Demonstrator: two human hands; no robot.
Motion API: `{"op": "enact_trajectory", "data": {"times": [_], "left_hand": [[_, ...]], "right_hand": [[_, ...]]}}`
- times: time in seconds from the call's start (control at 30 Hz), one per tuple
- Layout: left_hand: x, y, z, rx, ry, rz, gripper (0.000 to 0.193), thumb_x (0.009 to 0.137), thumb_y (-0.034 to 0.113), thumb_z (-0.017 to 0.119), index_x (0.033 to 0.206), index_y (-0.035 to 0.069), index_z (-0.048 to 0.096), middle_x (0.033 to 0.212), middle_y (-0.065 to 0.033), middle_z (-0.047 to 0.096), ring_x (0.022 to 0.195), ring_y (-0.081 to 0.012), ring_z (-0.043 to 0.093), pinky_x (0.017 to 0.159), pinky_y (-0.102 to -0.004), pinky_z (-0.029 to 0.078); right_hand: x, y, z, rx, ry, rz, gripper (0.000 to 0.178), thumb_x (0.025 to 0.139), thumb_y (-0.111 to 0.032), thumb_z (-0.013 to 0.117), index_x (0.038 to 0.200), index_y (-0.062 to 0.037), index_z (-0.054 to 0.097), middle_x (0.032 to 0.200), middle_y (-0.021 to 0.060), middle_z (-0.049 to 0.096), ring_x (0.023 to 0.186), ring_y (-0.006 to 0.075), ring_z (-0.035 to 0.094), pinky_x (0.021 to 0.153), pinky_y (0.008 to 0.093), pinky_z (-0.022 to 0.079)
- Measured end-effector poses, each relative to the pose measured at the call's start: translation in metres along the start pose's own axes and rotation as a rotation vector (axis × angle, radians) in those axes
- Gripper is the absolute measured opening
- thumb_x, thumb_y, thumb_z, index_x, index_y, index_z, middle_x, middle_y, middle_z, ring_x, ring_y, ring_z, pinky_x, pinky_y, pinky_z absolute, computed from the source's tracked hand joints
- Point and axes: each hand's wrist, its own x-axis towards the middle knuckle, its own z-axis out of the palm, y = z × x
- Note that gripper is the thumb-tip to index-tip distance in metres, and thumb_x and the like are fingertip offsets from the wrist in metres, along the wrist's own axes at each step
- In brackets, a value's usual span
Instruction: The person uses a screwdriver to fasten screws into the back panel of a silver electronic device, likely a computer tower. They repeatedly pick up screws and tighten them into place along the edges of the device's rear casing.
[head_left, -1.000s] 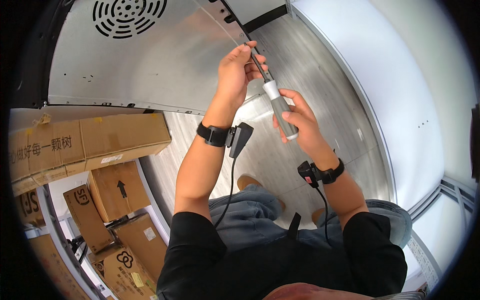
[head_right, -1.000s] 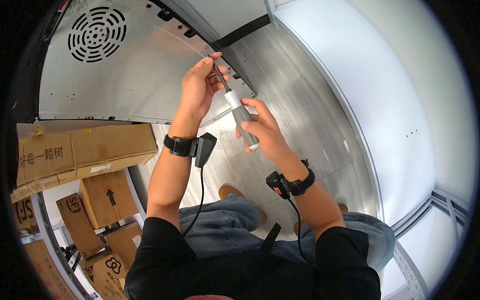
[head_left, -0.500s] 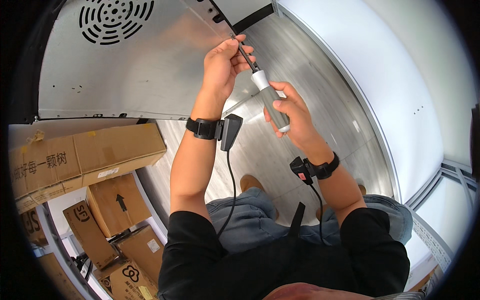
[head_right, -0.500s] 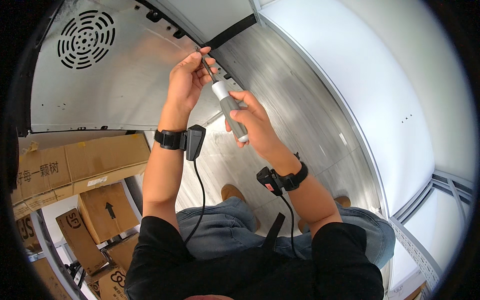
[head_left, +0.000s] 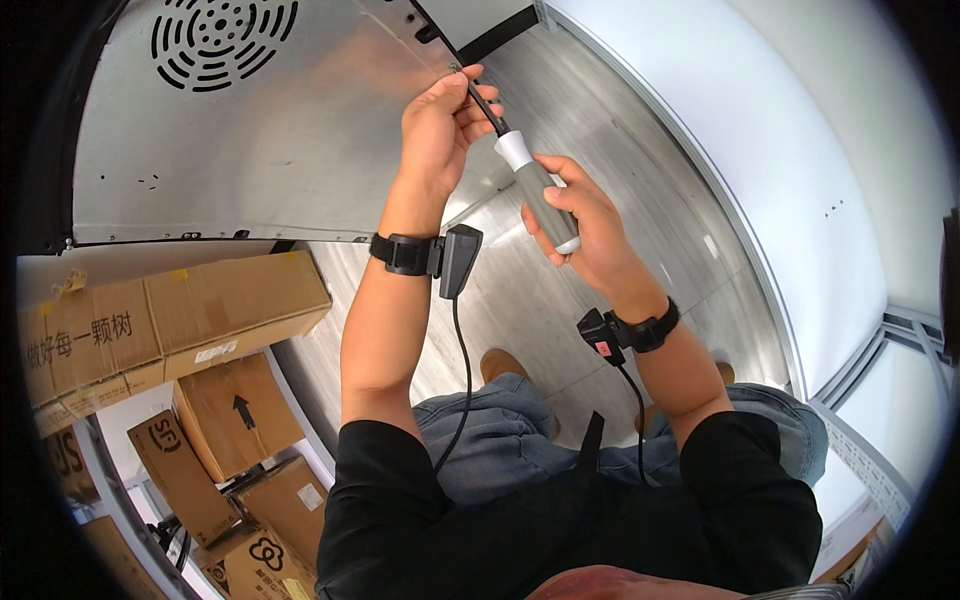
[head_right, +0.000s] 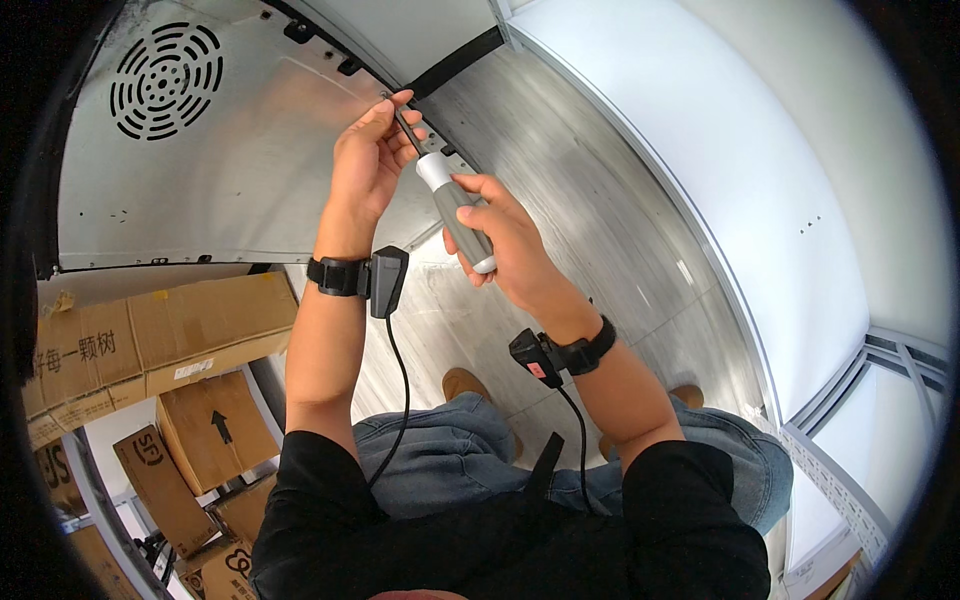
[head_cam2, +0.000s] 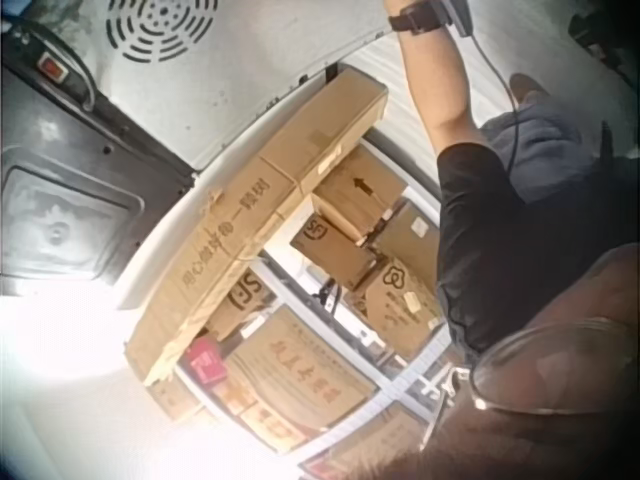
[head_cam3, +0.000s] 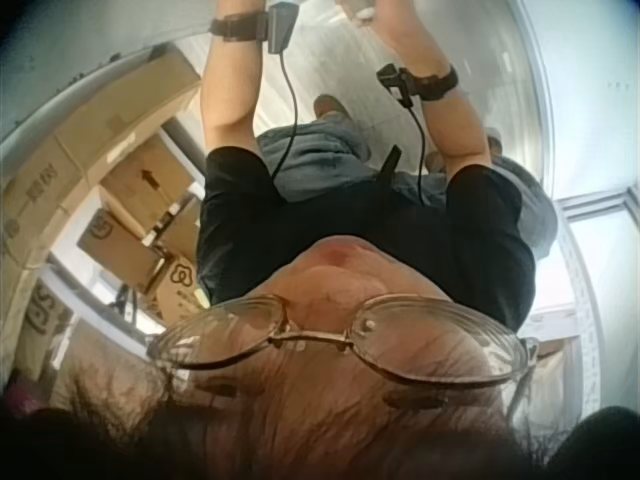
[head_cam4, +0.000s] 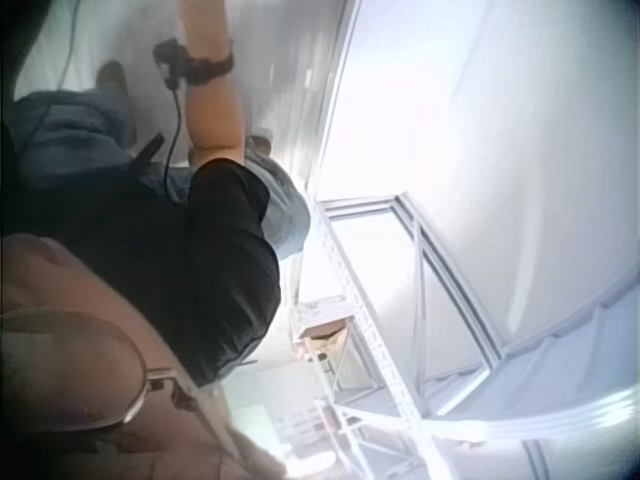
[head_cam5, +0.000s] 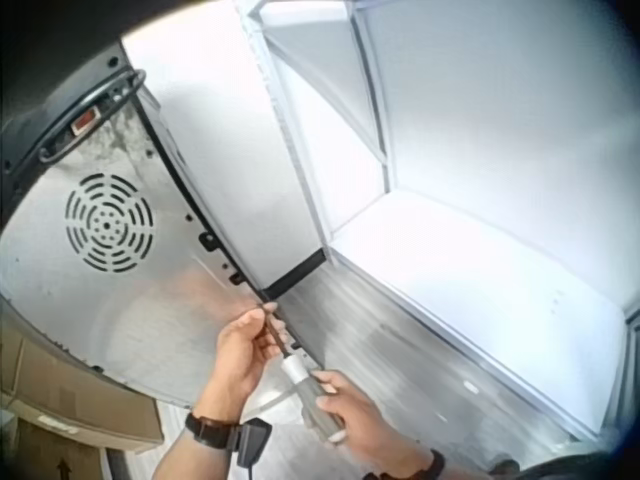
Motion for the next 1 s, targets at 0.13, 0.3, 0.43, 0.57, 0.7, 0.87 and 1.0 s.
{"op": "enact_trajectory", "data": {"times": [0.13,0.3,0.43,0.57,0.7,0.87,1.0], "left_hand": [[-0.001,0.001,0.001,-0.009,-0.005,-0.007,0.027,0.098,0.017,0.047,0.112,-0.003,0.056,0.089,-0.0129,0.066,0.071,-0.0192,0.065,0.062,-0.0270,0.055],[-0.001,0.006,0.003,0.070,0.015,-0.046,0.021,0.093,0.018,0.059,0.104,-0.001,0.061,0.083,-0.0079,0.064,0.066,-0.0163,0.064,0.060,-0.0270,0.055],[0.003,0.003,0.000,0.159,0.041,-0.038,0.024,0.092,0.018,0.061,0.108,0.000,0.063,0.078,-0.0022,0.060,0.066,-0.0133,0.062,0.060,-0.0250,0.054],[0.005,0.004,0.000,0.101,0.014,-0.027,0.022,0.093,0.015,0.060,0.108,0.000,0.062,0.079,-0.0043,0.063,0.067,-0.0150,0.064,0.060,-0.0261,0.055],[0.005,0.004,-0.002,0.043,0.006,-0.019,0.017,0.093,0.009,0.056,0.106,-0.002,0.061,0.082,-0.0093,0.066,0.069,-0.0197,0.067,0.063,-0.0297,0.058],[0.002,0.008,0.001,0.062,0.010,-0.027,0.018,0.095,0.007,0.052,0.107,-0.003,0.060,0.086,-0.0119,0.067,0.073,-0.0226,0.068,0.067,-0.0330,0.060],[0.000,0.009,0.004,0.054,0.018,-0.036,0.019,0.095,0.009,0.052,0.107,-0.003,0.060,0.088,-0.0115,0.067,0.075,-0.0221,0.068,0.067,-0.0315,0.059]], "right_hand": [[-0.003,-0.008,0.007,-0.258,0.139,0.032,0.044,0.089,-0.019,0.052,0.131,-0.0051,0.044,0.078,0.0079,0.060,0.058,0.0109,0.054,0.045,0.0253,0.040],[-0.007,-0.003,0.019,-0.727,0.293,-0.157,0.048,0.081,-0.017,0.065,0.124,-0.0043,0.048,0.086,0.0113,0.063,0.070,0.0192,0.061,0.064,0.0328,0.047],[-0.004,0.005,0.022,-0.973,0.356,-0.190,0.050,0.076,-0.017,0.070,0.119,-0.0014,0.050,0.088,0.0143,0.062,0.073,0.0241,0.063,0.069,0.0361,0.049],[0.002,0.008,0.008,-0.734,0.187,-0.111,0.054,0.079,-0.016,0.067,0.124,0.0008,0.043,0.095,0.0154,0.062,0.073,0.0241,0.064,0.060,0.0341,0.050],[0.006,0.000,-0.006,-0.146,-0.014,0.066,0.052,0.086,-0.016,0.058,0.130,0.0023,0.036,0.098,0.0159,0.061,0.073,0.0243,0.065,0.052,0.0309,0.050],[0.012,0.011,-0.019,0.198,-0.202,0.157,0.054,0.089,-0.020,0.056,0.133,0.0022,0.034,0.101,0.0157,0.060,0.076,0.0229,0.065,0.052,0.0322,0.052],[0.015,0.018,-0.013,-0.040,-0.019,0.120,0.051,0.087,-0.014,0.060,0.131,0.0019,0.040,0.098,0.0133,0.060,0.074,0.0195,0.064,0.054,0.0319,0.053]]}}
